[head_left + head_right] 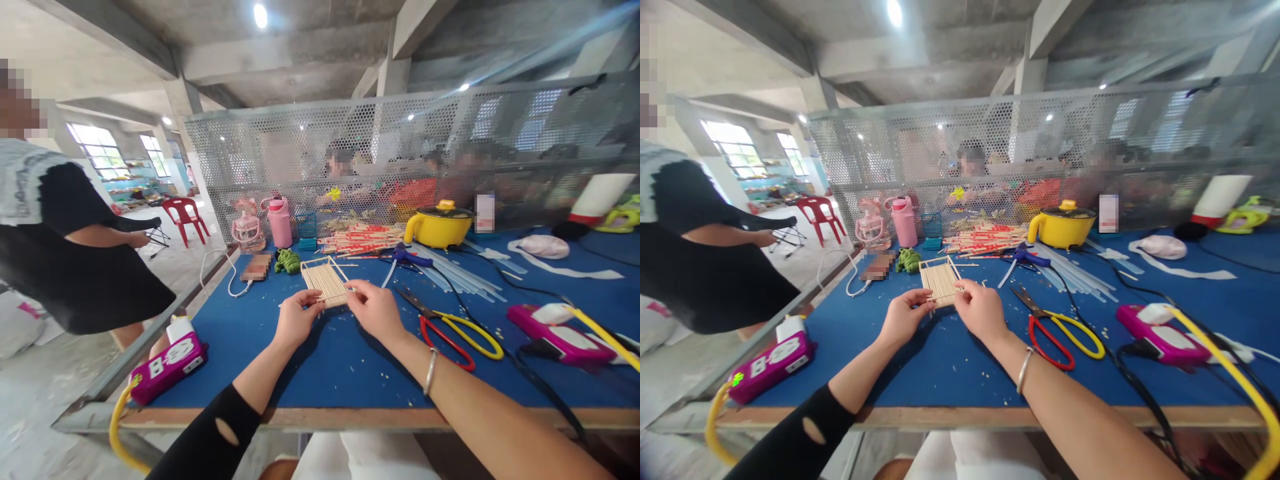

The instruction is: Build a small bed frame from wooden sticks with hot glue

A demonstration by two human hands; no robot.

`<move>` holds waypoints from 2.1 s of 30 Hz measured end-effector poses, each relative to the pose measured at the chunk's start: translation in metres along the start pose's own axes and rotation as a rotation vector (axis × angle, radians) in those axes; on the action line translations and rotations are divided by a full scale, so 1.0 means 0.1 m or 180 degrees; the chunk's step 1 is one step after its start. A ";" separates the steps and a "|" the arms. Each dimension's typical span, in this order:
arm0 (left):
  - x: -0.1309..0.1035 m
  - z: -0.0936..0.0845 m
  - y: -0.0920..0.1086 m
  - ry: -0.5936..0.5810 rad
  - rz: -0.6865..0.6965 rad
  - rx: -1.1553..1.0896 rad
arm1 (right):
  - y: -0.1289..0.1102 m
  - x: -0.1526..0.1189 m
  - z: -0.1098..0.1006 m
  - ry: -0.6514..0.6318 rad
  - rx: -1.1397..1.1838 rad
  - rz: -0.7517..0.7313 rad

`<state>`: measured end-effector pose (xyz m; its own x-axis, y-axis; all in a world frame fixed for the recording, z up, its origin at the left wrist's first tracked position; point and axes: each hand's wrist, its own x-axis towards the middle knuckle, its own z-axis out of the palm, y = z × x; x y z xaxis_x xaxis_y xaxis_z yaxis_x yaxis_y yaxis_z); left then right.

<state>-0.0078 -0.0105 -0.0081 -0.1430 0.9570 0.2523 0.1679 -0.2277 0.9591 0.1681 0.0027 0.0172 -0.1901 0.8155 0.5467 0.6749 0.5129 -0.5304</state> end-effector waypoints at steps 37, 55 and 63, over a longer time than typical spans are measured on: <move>0.07 -0.10 -0.03 -0.0186 0.0022 0.0067 | 0.21 0.05 0.10 -0.0418 -0.0044 0.0291; 0.08 -0.10 -0.04 -0.0213 0.0109 0.0067 | -0.15 -0.12 0.16 -0.0732 -0.0407 -0.0629; 0.08 -0.09 -0.07 -0.0187 0.0072 -0.0028 | -0.11 -0.06 0.34 -0.0826 -0.0434 -0.0252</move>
<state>-0.0191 -0.0026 -0.0115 -0.0816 0.9605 0.2661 0.1618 -0.2507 0.9544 0.1380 0.0013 -0.0022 -0.4099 0.8247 0.3897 0.7369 0.5512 -0.3913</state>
